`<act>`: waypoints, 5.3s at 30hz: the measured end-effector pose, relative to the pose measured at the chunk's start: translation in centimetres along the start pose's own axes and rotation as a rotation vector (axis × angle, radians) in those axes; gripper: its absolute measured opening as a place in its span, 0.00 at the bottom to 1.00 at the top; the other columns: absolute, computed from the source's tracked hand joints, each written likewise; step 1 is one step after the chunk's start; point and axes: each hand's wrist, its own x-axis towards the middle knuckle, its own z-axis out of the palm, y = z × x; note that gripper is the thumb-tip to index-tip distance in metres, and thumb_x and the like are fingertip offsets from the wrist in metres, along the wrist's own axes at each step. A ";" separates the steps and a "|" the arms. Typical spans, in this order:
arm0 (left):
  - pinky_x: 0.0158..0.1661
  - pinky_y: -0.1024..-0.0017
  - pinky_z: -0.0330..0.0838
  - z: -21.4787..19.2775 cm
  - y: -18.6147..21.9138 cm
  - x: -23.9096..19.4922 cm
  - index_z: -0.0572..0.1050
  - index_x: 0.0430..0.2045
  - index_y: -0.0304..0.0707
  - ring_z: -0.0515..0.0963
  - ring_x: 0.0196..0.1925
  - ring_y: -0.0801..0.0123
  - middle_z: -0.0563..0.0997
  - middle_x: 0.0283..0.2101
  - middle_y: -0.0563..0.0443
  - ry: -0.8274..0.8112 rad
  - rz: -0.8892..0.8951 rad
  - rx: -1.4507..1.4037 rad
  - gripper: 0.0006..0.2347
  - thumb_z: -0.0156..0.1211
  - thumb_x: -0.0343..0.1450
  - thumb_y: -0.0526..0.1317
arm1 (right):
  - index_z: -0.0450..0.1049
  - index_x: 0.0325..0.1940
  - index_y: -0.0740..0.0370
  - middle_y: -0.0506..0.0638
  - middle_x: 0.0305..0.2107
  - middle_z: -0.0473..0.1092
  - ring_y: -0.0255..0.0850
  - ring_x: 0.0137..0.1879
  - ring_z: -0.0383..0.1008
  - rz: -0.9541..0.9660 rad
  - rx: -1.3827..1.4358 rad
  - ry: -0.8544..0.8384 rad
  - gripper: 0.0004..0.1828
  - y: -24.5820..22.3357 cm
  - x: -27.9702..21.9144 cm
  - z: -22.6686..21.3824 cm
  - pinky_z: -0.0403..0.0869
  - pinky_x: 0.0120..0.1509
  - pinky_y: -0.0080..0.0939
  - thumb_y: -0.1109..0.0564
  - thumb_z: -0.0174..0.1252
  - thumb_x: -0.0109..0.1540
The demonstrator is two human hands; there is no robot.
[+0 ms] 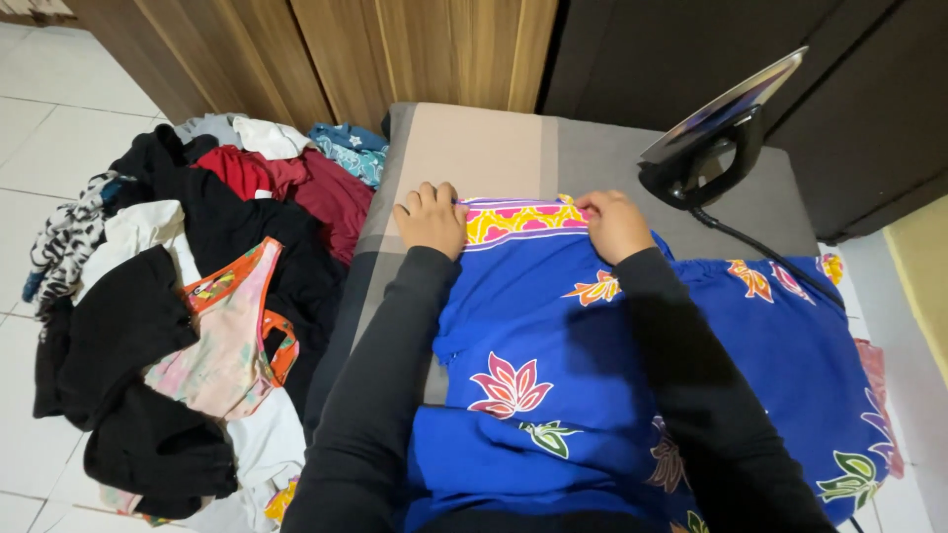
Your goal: The person irons a blue floral-patterned shirt on a gray ironing board. They use a black electric iron to smooth the fabric, frequently adjusting the shirt's position and flipping it over to iron different sections. A pile of other clothes is visible on the floor to the left.
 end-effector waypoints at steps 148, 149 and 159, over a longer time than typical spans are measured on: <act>0.28 0.70 0.62 -10.7 -3.8 -17.5 0.72 0.24 0.45 0.73 0.24 0.65 0.70 0.21 0.55 0.357 0.313 -0.270 0.09 0.49 0.65 0.47 | 0.72 0.42 0.51 0.54 0.33 0.72 0.51 0.48 0.71 -0.285 -0.341 -0.354 0.30 -22.7 -0.4 -4.7 0.69 0.47 0.50 0.29 0.41 0.52; 0.28 0.71 0.62 -11.2 -3.5 -17.4 0.72 0.29 0.45 0.73 0.22 0.67 0.70 0.20 0.55 0.300 0.272 -0.255 0.09 0.48 0.66 0.47 | 0.72 0.40 0.51 0.54 0.31 0.72 0.50 0.45 0.72 -0.262 -0.360 -0.301 0.31 -22.3 0.2 -4.6 0.70 0.45 0.49 0.28 0.40 0.52; 0.29 0.65 0.59 -8.8 -2.1 -12.9 0.71 0.17 0.47 0.75 0.19 0.60 0.72 0.14 0.53 0.207 0.178 -0.014 0.08 0.58 0.59 0.47 | 0.74 0.34 0.56 0.54 0.23 0.71 0.49 0.35 0.73 -0.240 -0.318 -0.176 0.34 -20.3 4.3 -3.6 0.70 0.38 0.46 0.27 0.39 0.55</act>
